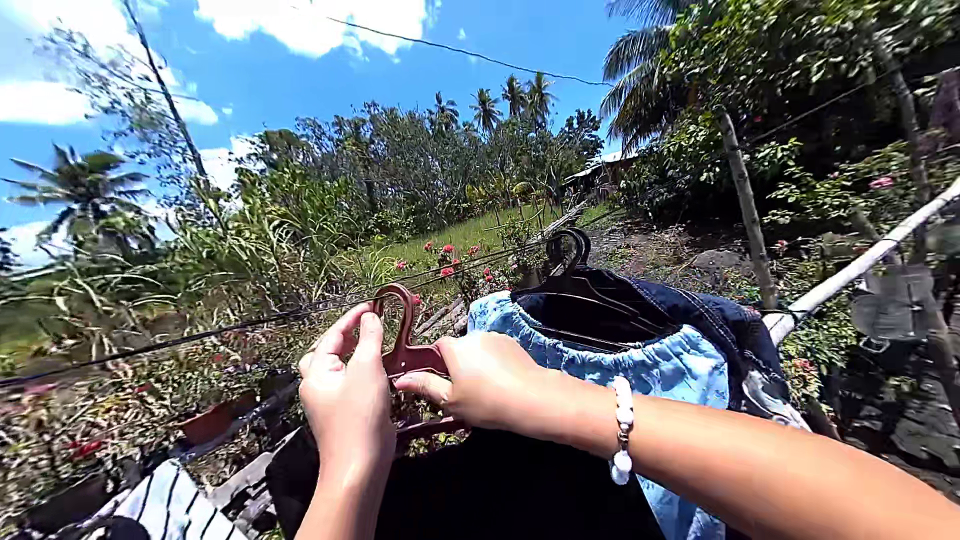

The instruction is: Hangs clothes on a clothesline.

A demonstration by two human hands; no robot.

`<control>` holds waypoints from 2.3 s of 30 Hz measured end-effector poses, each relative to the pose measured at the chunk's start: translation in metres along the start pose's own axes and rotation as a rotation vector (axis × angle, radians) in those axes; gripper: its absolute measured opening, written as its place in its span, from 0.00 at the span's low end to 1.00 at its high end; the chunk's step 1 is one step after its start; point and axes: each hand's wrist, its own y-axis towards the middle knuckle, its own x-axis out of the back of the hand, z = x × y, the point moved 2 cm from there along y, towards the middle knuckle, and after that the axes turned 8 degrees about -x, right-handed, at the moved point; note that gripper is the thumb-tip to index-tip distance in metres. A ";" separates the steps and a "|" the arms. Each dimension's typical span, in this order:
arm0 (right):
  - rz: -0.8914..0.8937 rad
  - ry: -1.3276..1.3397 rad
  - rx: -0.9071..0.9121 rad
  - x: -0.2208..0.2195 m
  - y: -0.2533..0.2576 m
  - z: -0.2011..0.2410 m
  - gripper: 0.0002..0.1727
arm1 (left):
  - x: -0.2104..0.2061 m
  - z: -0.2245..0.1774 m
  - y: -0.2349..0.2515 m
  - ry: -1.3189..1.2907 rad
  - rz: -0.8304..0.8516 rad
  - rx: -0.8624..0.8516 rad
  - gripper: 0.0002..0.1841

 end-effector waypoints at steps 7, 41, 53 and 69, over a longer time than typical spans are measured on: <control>-0.760 -0.138 -0.086 0.088 0.012 -0.094 0.25 | 0.023 -0.008 0.007 -0.010 0.113 -0.210 0.11; -0.585 -0.389 -0.074 0.259 -0.044 -0.325 0.23 | -0.167 -0.033 -0.041 0.240 -0.009 -0.117 0.15; -0.306 -0.183 0.184 0.238 -0.039 -0.278 0.24 | -0.182 -0.061 0.014 1.023 0.626 -0.555 0.11; -0.079 -0.205 0.066 0.131 0.005 -0.214 0.19 | -0.164 -0.016 -0.053 1.204 0.548 -0.996 0.29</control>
